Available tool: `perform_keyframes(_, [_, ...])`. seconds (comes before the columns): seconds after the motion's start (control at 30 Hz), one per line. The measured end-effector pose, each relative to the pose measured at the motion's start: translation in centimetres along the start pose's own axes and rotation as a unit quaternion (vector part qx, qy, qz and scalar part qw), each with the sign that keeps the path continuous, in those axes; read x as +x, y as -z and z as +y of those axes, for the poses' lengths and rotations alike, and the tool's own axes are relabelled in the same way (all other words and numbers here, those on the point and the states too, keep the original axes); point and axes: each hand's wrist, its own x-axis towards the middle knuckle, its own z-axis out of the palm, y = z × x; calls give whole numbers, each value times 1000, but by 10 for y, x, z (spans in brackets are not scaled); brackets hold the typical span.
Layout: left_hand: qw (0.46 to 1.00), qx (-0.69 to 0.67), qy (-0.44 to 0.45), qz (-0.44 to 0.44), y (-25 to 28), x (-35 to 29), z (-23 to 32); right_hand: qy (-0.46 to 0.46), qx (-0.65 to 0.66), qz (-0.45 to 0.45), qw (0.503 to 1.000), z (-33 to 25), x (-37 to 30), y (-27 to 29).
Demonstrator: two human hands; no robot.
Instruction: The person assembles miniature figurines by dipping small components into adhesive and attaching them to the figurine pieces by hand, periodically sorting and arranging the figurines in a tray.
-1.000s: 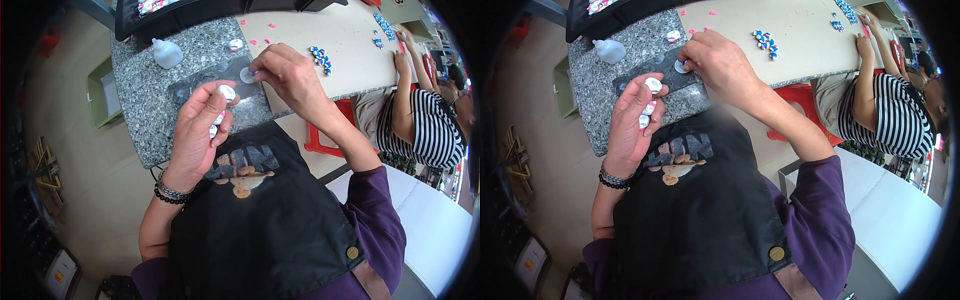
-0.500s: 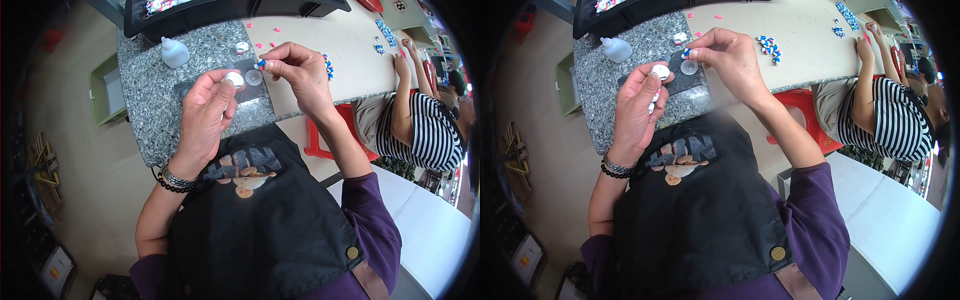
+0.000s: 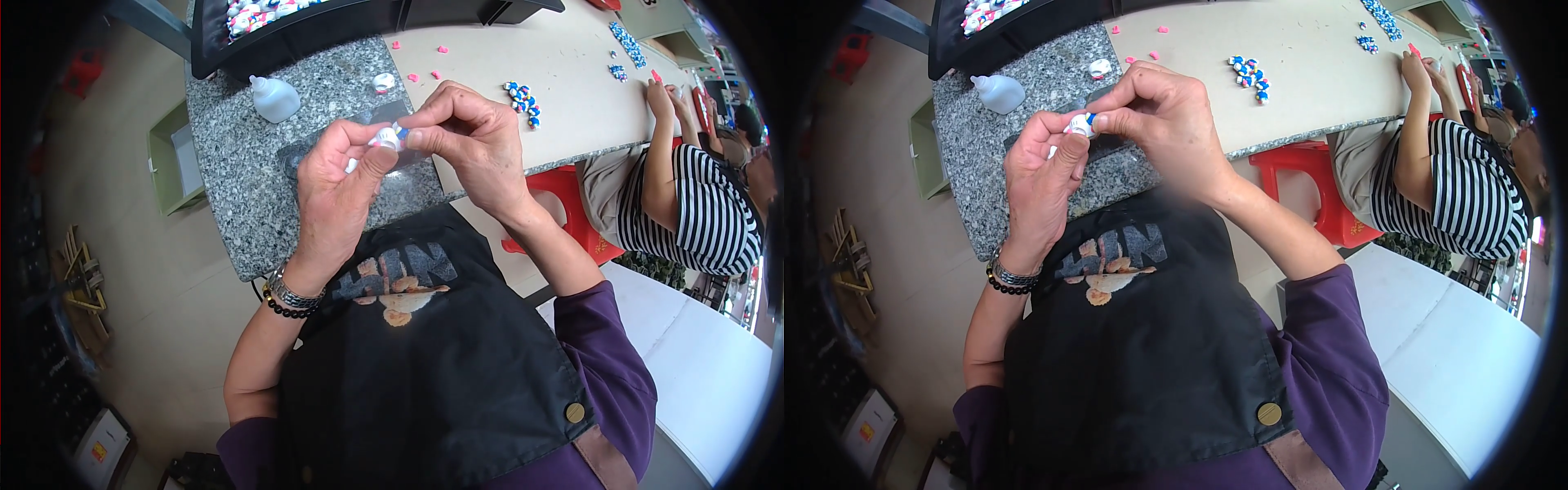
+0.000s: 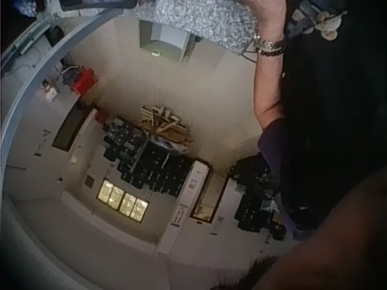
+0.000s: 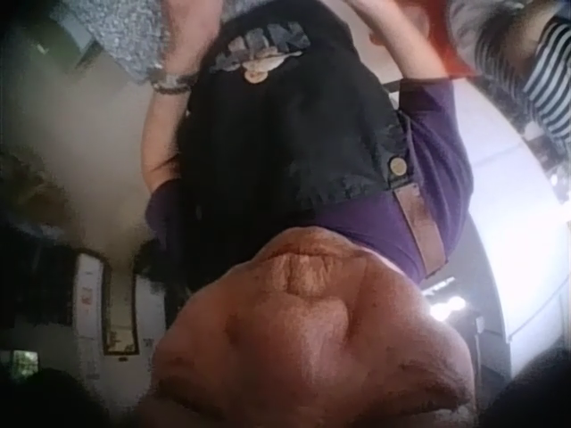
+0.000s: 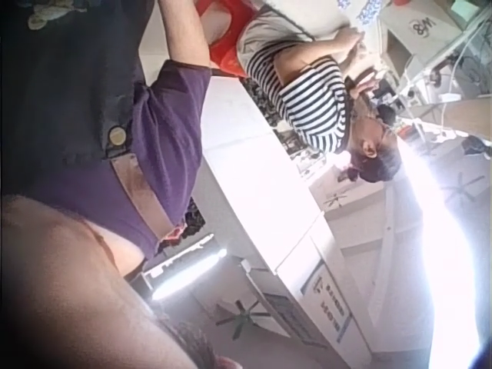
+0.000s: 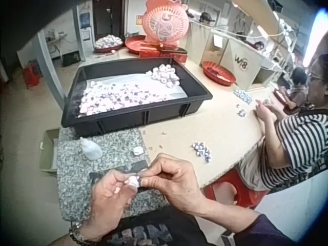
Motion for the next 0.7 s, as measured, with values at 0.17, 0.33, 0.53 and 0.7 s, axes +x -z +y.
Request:
perform_keyframes(0.17, [979,195,-61,17,-5,-1,15,34,1,2,999,-2,-3,-3])
perform_keyframes(0.33, [971,215,-101,6,-5,9,33,72,-5,-9,997,-16,15,1])
perform_keyframes(0.53, [976,151,-153,23,-9,43,72,-51,131,-44,989,-38,77,19])
perform_keyframes(0.7, [996,-83,21,-28,0,38,85,39,-154,34,987,-10,169,53])
